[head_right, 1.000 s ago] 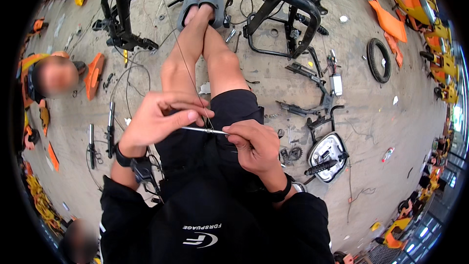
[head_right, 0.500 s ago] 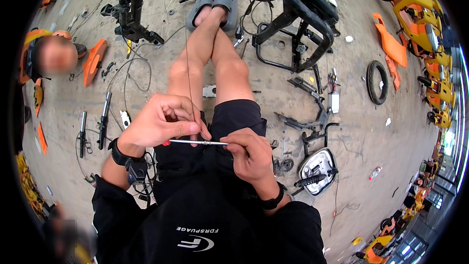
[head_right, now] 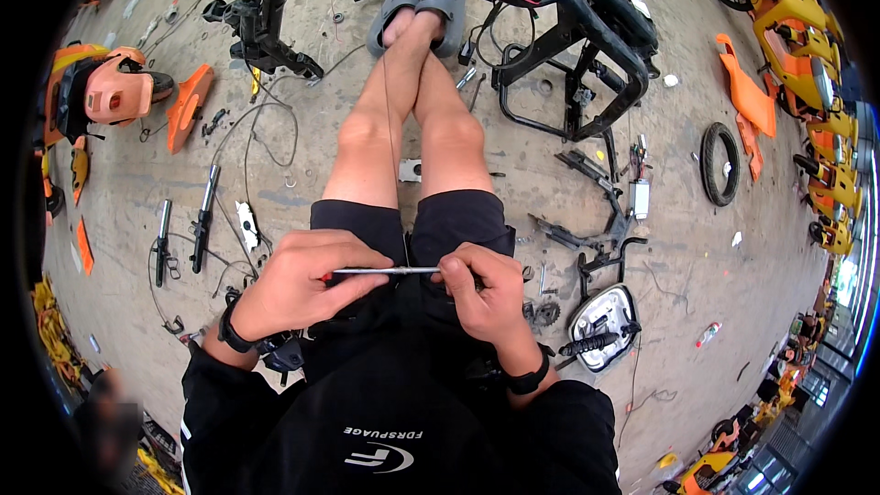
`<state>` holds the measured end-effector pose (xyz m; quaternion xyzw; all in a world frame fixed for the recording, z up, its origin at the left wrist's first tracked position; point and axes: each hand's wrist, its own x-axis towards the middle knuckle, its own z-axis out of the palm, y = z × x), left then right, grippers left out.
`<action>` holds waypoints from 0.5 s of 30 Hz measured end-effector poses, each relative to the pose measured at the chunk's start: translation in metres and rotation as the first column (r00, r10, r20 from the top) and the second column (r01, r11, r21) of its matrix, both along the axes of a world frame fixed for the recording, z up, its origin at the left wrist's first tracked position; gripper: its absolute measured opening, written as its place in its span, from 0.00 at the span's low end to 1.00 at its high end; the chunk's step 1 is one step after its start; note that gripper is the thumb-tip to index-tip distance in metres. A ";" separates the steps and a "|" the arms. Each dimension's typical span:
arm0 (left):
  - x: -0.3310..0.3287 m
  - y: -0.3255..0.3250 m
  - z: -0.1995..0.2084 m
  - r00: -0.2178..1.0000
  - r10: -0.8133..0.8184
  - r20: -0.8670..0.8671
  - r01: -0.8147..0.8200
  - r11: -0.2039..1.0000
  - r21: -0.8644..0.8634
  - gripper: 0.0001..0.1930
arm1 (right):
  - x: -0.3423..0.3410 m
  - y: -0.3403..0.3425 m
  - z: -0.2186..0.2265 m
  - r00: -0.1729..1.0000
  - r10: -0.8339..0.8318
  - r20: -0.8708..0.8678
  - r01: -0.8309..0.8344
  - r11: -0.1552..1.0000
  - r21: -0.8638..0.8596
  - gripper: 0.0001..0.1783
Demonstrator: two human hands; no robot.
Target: The person sits on the floor of a workshop and assembles a scooter frame. They use a screwdriver to tighten screws on a small component and manipulate wires and parts of the frame.
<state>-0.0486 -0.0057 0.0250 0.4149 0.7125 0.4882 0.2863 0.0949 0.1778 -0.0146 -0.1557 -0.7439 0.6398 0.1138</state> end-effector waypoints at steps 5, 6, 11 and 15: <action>0.000 0.009 -0.006 0.936 0.073 -0.345 -0.013 0.985 0.173 0.09 | 0.001 0.002 -0.001 1.000 0.002 0.031 0.000 0.997 -0.078 0.21; -0.001 0.010 -0.005 0.921 0.077 -0.381 -0.012 0.985 0.170 0.09 | 0.002 0.003 -0.001 0.999 -0.003 0.034 0.005 0.997 -0.074 0.22; -0.005 0.012 -0.008 0.936 -0.034 -0.350 0.063 0.996 0.071 0.05 | -0.001 0.004 0.000 0.995 -0.058 0.077 0.065 0.994 -0.091 0.24; -0.006 0.016 -0.016 0.979 -0.039 -0.200 0.055 0.996 0.074 0.06 | -0.001 0.002 -0.004 0.988 -0.084 0.131 0.102 0.985 -0.136 0.24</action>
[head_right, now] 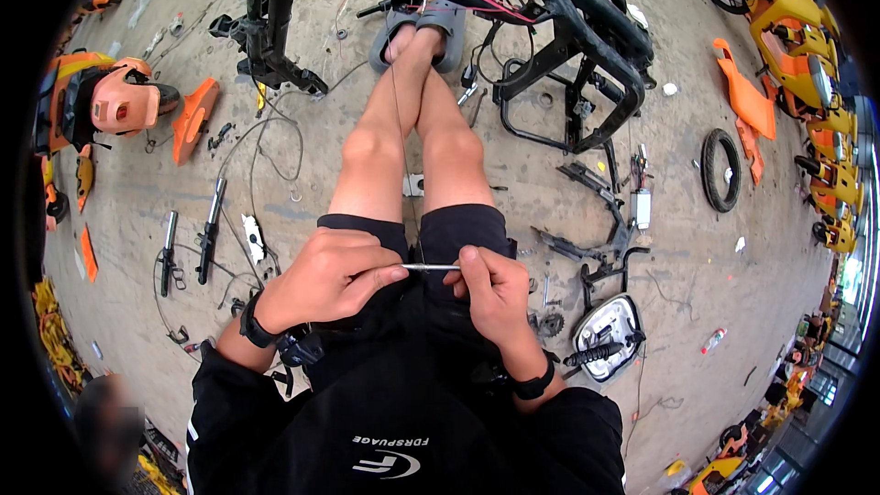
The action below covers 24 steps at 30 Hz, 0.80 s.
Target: The person sits on the floor of a workshop and assembles a scooter frame. They use a screwdriver to tighten screws on a small component and manipulate wires and parts of the frame.
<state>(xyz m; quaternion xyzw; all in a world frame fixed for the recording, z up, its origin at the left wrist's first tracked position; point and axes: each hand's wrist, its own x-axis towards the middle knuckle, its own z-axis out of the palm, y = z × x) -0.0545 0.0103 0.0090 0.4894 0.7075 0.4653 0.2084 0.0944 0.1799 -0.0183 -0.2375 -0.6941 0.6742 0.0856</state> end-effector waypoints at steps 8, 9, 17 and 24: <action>-0.007 0.007 -0.003 0.851 0.048 0.523 0.096 0.965 -0.244 0.11 | -0.003 -0.002 -0.007 0.993 -0.062 -0.104 0.061 0.998 -0.016 0.20; -0.008 0.008 -0.005 0.827 0.050 0.560 0.112 0.961 -0.252 0.12 | -0.002 -0.001 -0.008 0.994 -0.059 -0.091 0.059 0.998 -0.009 0.20; 0.006 0.013 -0.009 0.953 0.084 -0.292 -0.082 0.996 0.018 0.09 | 0.003 0.003 -0.009 0.996 -0.086 0.017 0.085 0.996 0.027 0.21; 0.019 0.010 -0.011 0.927 0.115 -0.358 -0.111 0.993 0.031 0.14 | -0.005 -0.003 -0.005 0.994 -0.106 0.042 0.107 0.994 -0.031 0.23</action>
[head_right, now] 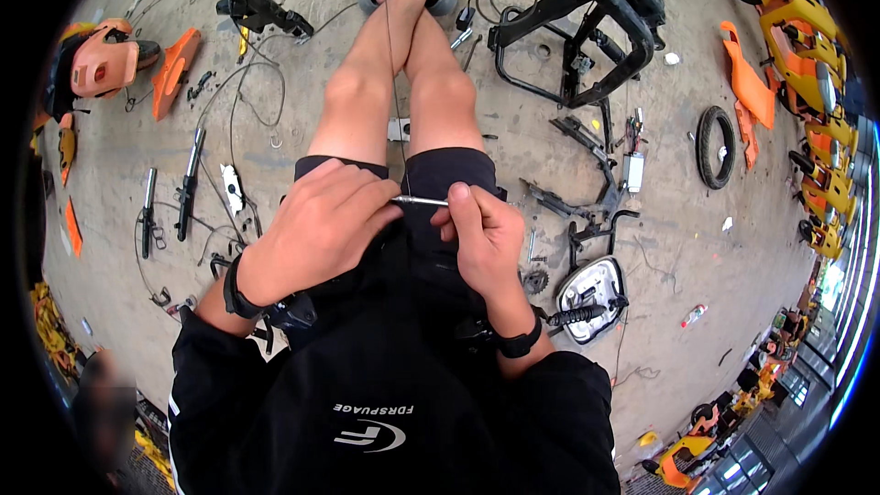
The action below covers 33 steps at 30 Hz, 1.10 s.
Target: The person sits on the floor of a workshop and assembles a scooter frame. They use a screwdriver to tighten screws on a small component and manipulate wires and parts of the frame.
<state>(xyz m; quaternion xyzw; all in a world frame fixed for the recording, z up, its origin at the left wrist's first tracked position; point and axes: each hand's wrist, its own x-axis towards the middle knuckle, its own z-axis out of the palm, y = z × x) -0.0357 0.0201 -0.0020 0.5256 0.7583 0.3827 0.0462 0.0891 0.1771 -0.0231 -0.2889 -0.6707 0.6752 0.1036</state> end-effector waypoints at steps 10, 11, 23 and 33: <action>0.015 -0.005 -0.008 0.984 0.174 -0.027 -0.173 0.984 0.041 0.12 | -0.007 0.001 0.002 0.973 0.213 -0.088 -0.203 0.973 0.106 0.21; 0.014 -0.006 -0.007 0.985 0.166 -0.038 -0.164 0.985 0.050 0.12 | -0.006 0.005 0.006 0.961 0.272 -0.041 -0.265 0.956 0.124 0.22; 0.002 -0.016 -0.005 0.987 0.118 -0.110 -0.119 0.993 -0.005 0.11 | -0.025 0.017 0.053 0.948 0.319 0.012 -0.318 0.943 0.095 0.24; 0.000 -0.020 0.003 0.971 0.147 -0.188 -0.167 0.981 -0.101 0.10 | -0.041 0.011 0.047 0.881 0.469 -0.069 -0.349 0.740 0.575 0.10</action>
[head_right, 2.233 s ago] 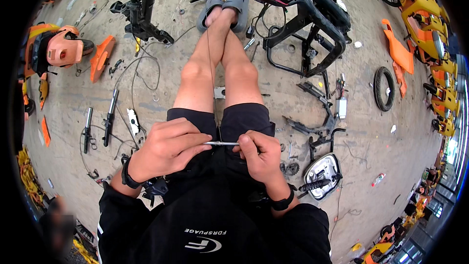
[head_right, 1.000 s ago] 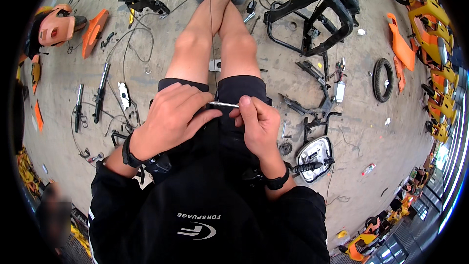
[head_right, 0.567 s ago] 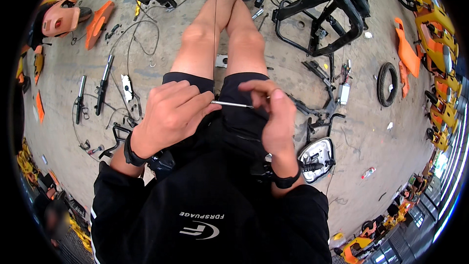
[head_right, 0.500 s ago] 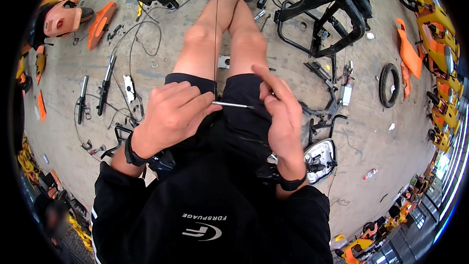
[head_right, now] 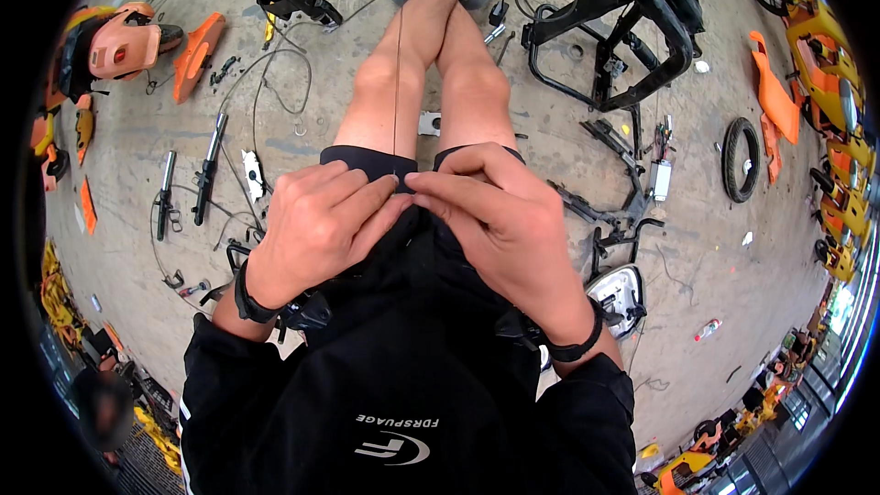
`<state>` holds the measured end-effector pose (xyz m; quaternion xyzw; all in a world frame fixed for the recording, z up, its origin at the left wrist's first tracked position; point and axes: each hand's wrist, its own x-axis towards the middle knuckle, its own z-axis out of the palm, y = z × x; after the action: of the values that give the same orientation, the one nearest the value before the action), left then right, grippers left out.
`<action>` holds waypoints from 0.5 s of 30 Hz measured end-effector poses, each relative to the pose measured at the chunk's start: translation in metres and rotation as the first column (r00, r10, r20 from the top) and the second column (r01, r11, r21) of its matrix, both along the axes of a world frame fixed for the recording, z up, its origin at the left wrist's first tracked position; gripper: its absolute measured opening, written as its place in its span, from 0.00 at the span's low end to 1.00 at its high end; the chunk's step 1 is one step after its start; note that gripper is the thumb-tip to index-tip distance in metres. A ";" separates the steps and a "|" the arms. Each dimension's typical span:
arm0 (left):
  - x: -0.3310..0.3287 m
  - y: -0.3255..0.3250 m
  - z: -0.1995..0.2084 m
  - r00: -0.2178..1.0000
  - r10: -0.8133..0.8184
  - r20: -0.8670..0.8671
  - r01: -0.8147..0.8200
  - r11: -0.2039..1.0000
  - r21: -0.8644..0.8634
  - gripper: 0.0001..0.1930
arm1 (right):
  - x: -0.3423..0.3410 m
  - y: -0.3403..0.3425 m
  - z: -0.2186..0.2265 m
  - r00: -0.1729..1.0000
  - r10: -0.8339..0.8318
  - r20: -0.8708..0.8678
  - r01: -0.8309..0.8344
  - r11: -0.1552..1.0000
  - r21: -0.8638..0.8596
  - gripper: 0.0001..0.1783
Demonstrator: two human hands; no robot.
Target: The person sits on the floor of a workshop and assembles a scooter frame. They use a screwdriver to tighten screws on a small component and manipulate wires and parts of the frame.
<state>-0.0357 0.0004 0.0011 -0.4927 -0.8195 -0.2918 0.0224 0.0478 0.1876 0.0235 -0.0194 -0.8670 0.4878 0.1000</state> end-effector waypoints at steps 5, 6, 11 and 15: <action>-0.002 -0.001 0.003 1.000 0.006 -0.028 -0.006 1.000 -0.025 0.10 | -0.005 -0.010 -0.013 0.999 -0.028 -0.025 0.027 0.999 -0.035 0.07; -0.002 -0.001 0.004 0.999 0.002 -0.032 -0.003 1.000 -0.028 0.10 | -0.006 -0.011 -0.016 0.999 -0.030 -0.045 0.028 0.999 -0.032 0.07; -0.001 -0.003 0.007 0.998 -0.003 -0.062 0.001 0.999 -0.038 0.11 | -0.010 -0.016 -0.019 0.996 -0.026 -0.084 0.025 0.999 -0.020 0.05; -0.001 -0.004 0.008 0.996 -0.008 -0.084 0.005 0.999 -0.045 0.10 | -0.012 -0.021 -0.022 0.995 -0.021 -0.100 0.018 0.999 -0.028 0.05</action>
<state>-0.0365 -0.0031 0.0092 -0.5075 -0.8226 -0.2525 0.0447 0.0359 0.1670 0.0014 -0.0049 -0.8541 0.4986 0.1477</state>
